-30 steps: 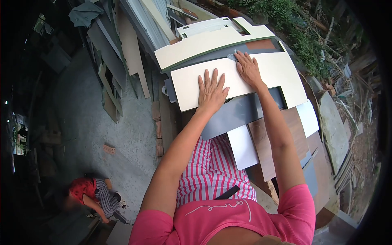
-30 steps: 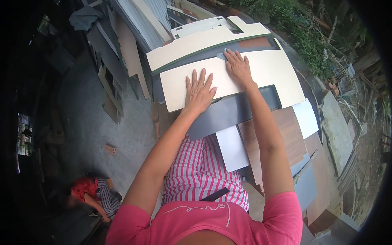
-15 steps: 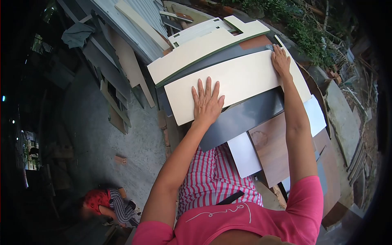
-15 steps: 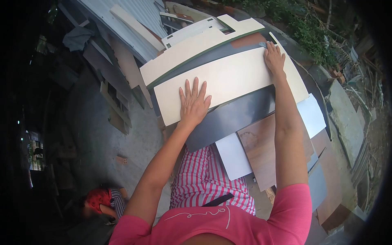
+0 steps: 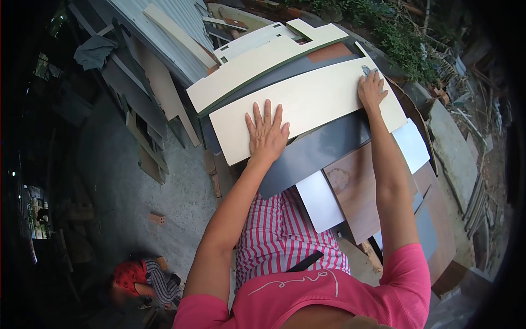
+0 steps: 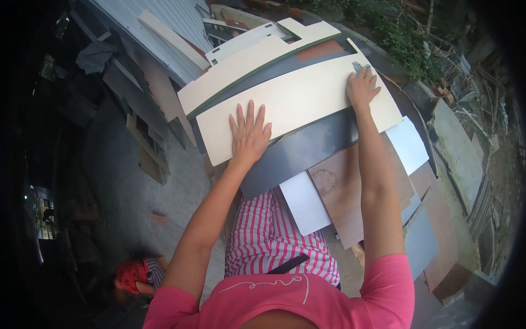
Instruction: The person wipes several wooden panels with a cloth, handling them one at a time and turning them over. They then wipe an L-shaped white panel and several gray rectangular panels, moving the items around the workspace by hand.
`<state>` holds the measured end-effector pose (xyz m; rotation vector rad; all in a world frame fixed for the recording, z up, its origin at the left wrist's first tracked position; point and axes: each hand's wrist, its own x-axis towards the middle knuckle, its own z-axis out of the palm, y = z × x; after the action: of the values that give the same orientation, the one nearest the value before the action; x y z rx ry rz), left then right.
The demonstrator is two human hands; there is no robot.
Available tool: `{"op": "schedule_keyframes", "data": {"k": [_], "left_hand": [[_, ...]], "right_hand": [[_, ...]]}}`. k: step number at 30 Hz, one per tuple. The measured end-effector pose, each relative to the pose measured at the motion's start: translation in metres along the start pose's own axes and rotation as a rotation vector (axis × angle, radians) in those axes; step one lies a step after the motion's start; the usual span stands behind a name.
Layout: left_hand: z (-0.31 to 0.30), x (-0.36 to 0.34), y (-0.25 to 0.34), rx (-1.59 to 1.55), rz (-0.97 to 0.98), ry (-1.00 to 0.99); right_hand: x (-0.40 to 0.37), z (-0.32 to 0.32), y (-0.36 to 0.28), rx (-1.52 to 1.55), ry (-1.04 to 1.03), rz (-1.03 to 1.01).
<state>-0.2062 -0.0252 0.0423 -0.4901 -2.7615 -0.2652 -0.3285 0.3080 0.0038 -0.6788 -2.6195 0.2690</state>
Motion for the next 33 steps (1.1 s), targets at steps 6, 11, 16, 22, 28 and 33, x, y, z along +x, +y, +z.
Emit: {"op": "schedule_keyframes", "data": {"k": [6, 11, 16, 22, 28, 33], "left_hand": [[0.003, -0.002, -0.001, 0.016, -0.011, -0.001], [0.004, -0.002, -0.003, 0.008, -0.016, -0.003], [0.006, -0.002, -0.004, -0.004, -0.022, 0.001], [0.006, -0.004, -0.004, -0.026, -0.019, 0.012], [0.007, -0.004, -0.005, -0.01, -0.032, 0.003], [0.009, -0.007, -0.001, -0.011, -0.018, 0.028]], "right_hand": [[-0.087, -0.021, -0.073, 0.089, -0.093, -0.341], [-0.104, -0.029, -0.087, 0.125, -0.131, -0.425], [-0.086, -0.026, -0.052, 0.024, -0.109, -0.355], [-0.062, -0.033, 0.046, -0.083, -0.105, -0.076], [-0.083, -0.053, 0.11, -0.105, -0.139, 0.062], [-0.062, -0.049, 0.12, -0.128, -0.19, 0.102]]}}
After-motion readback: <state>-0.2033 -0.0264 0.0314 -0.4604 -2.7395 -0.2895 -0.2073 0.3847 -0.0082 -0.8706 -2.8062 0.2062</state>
